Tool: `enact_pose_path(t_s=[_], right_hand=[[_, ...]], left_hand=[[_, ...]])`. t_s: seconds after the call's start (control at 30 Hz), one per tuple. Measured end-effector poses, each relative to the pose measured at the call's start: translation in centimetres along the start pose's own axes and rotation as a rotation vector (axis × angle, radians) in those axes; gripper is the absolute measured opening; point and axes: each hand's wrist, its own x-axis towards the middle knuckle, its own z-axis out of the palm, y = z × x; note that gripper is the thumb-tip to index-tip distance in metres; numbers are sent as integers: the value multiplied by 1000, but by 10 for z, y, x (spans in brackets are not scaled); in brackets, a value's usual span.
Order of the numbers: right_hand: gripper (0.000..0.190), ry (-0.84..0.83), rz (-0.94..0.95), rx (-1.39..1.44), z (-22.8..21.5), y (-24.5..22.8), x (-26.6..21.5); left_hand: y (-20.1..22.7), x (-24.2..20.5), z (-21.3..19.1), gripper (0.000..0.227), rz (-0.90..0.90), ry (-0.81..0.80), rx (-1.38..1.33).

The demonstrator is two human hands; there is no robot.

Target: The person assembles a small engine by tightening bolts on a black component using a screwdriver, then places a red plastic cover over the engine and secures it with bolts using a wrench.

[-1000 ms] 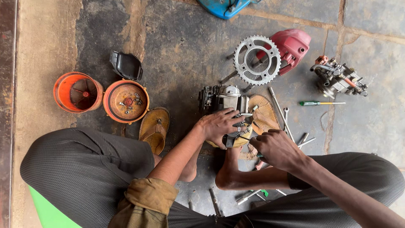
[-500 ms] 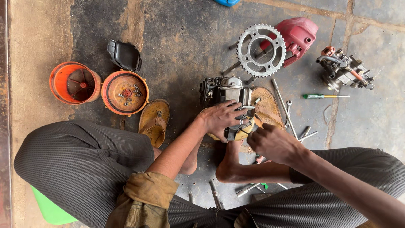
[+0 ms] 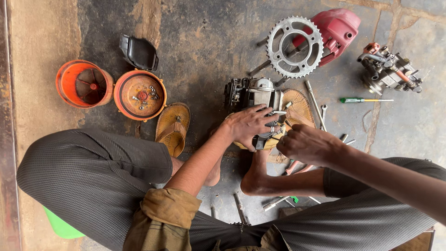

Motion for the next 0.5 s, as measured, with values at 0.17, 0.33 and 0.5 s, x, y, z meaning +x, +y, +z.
enact_pose_path(t_s=[0.17, 0.33, 0.5], right_hand=[[24, -52, -79, -116, -3, -18, 3], [13, -37, 83, 113, -2, -21, 9], [21, 226, 326, 189, 10, -37, 8]], left_hand=[[-1, 0, 3, 118, 22, 37, -41], [0, -2, 2, 117, 23, 103, -52], [-4, -3, 3, 115, 33, 131, -50]])
